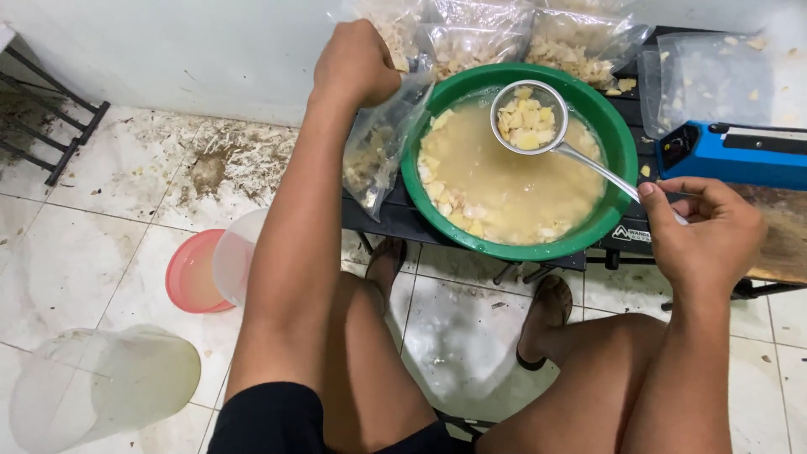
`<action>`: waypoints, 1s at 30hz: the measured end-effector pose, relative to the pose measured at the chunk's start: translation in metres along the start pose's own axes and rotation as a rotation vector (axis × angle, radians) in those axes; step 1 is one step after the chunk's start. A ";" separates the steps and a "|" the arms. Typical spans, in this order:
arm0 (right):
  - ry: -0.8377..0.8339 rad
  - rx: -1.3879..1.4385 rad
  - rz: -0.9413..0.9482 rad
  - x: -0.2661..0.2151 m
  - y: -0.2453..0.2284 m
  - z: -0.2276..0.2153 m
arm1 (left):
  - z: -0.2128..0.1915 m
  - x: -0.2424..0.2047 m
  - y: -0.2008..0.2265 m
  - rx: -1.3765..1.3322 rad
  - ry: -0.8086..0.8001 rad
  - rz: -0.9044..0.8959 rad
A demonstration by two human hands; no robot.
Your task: The person scoops fruit pieces out of a bowl of water using a skimmer and places them into a plastic bag.
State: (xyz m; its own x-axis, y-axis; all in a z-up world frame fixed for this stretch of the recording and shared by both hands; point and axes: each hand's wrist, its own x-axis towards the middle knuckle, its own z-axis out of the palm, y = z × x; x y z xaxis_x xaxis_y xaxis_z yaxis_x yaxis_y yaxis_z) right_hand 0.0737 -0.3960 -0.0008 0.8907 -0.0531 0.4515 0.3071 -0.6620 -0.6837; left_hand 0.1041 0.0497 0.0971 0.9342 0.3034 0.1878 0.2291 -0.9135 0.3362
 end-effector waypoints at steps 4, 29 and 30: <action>0.009 -0.016 -0.020 -0.003 -0.001 -0.002 | -0.016 -0.042 -0.002 -0.062 0.386 0.094; -0.002 0.016 -0.019 -0.004 -0.004 -0.001 | 0.012 -0.095 0.011 -0.612 0.843 0.150; -0.017 0.021 -0.004 -0.005 -0.001 -0.002 | 0.011 -0.098 0.012 -0.611 0.837 0.139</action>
State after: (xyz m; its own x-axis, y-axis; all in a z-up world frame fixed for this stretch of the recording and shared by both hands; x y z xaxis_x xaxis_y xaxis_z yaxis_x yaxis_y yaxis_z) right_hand 0.0685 -0.3966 -0.0019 0.8948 -0.0378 0.4449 0.3175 -0.6467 -0.6936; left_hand 0.0188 0.0057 0.0725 0.4004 0.5103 0.7611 -0.2611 -0.7327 0.6285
